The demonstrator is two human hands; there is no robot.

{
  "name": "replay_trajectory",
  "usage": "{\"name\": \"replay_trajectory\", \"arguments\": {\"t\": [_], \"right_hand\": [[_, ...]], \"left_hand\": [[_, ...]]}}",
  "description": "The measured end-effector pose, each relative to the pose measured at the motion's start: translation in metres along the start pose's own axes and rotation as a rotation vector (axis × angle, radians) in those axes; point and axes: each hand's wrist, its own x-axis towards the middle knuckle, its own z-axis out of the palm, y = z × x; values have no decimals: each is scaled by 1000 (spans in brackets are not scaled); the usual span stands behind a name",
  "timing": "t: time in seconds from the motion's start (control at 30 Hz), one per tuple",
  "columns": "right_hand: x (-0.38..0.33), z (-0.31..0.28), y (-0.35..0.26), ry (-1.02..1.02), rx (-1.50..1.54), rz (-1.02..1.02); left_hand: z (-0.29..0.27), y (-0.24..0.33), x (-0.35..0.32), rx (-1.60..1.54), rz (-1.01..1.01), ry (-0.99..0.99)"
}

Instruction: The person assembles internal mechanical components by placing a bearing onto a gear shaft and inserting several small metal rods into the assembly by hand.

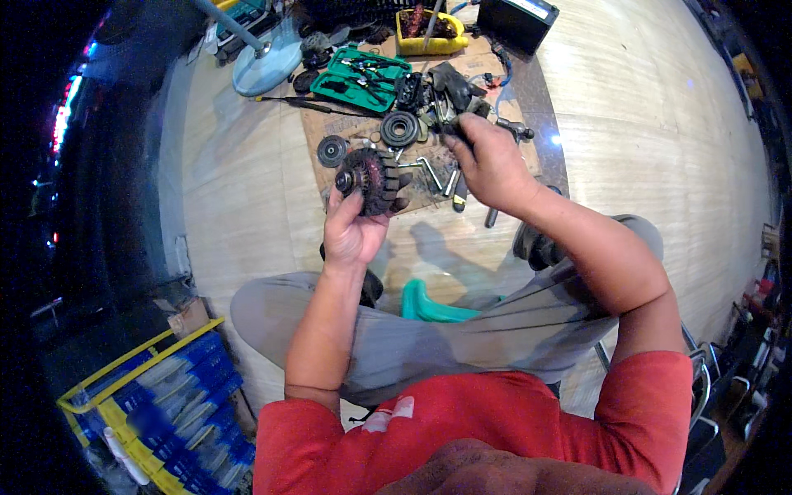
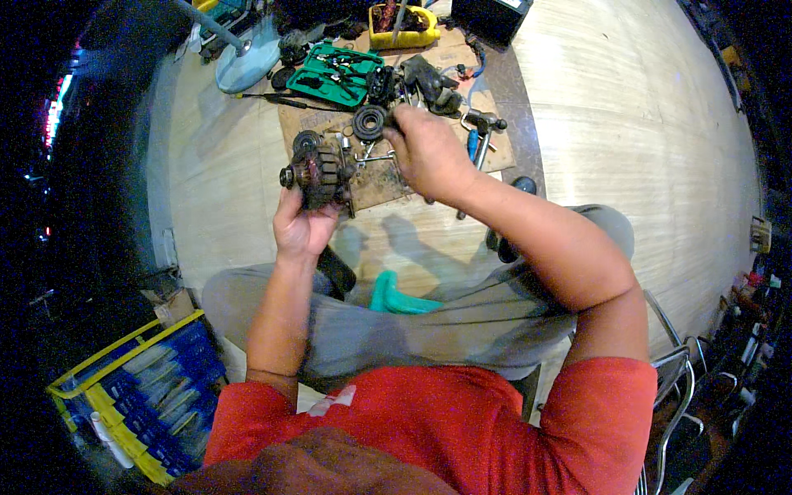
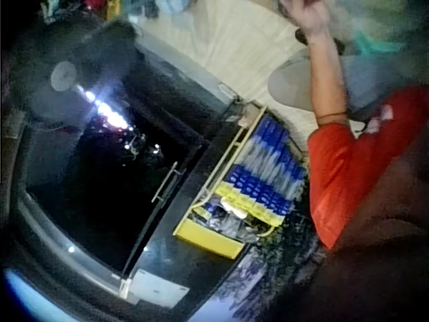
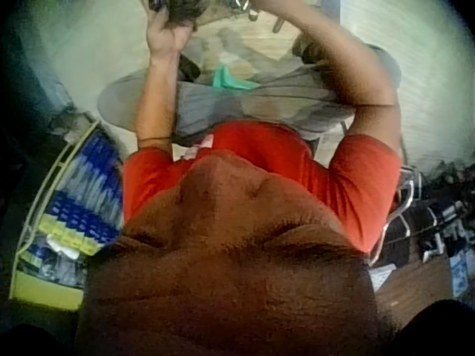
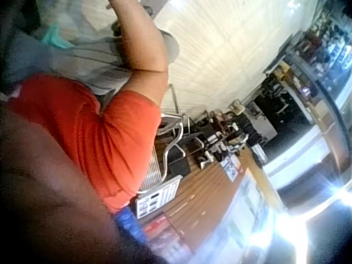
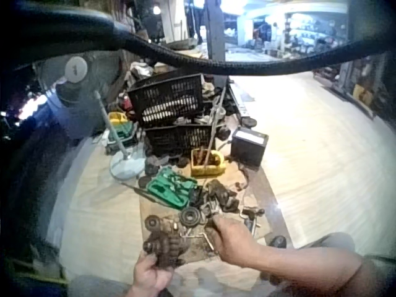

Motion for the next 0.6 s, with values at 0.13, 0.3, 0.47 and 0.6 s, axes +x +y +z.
{"name": "replay_trajectory", "arguments": {"t": [0.13,0.3,0.47,0.6], "right_hand": [[10,-15,2,90,37,15],[18,-26,11,126,248,78],[17,-29,15,82,467,252],[17,-35,7,-19,752,453]], "left_hand": [[-7,2,-1,-65,-41,-23],[1,-4,2,116,-30,4],[5,-9,3,328,-44,32],[7,-9,7,429,-48,29]]}}
